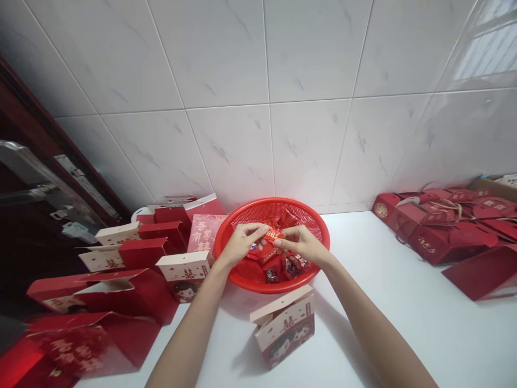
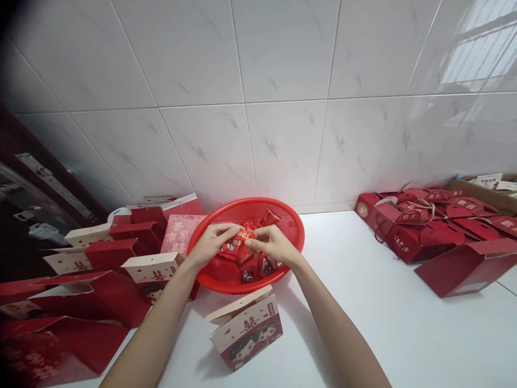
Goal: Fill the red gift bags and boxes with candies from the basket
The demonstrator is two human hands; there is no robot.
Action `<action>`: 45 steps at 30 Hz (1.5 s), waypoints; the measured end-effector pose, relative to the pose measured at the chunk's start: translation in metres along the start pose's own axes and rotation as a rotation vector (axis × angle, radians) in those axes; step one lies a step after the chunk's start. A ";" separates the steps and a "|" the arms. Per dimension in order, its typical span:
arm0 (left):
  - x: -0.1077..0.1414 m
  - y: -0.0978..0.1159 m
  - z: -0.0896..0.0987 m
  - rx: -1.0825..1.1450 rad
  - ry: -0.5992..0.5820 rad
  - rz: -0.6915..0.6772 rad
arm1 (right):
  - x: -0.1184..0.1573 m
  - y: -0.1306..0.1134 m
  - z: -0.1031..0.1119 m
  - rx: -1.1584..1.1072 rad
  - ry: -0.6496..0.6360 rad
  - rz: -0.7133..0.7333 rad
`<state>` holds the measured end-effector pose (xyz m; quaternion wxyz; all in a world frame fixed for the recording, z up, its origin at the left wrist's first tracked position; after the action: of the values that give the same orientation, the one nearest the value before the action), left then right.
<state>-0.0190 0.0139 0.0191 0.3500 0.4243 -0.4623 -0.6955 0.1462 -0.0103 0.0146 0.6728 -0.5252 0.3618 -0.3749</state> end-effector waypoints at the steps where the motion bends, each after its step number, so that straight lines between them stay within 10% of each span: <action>1: 0.000 0.000 0.000 -0.010 -0.010 0.001 | 0.000 -0.001 0.000 0.006 0.002 0.007; 14: 0.000 0.002 -0.002 -0.029 -0.024 0.023 | -0.003 0.001 -0.004 0.354 0.135 0.195; 32: 0.004 0.006 0.001 0.084 0.027 -0.124 | -0.001 0.007 0.005 -0.207 -0.058 -0.038; 45: 0.005 0.006 0.004 -0.019 0.002 -0.144 | -0.001 0.008 0.005 -0.072 -0.007 -0.015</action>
<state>-0.0239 0.0084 0.0242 0.3033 0.4538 -0.4238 -0.7228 0.1511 -0.0058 0.0083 0.6519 -0.5530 0.3688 -0.3651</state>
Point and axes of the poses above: each hand's wrist, its own x-axis away from the middle knuckle, its own z-axis out of the back of the hand, y = z × x, the point moved 4 cm from there along -x, towards the middle knuckle, and after that the axes turned 6 degrees about -z, right-handed, at the moved point
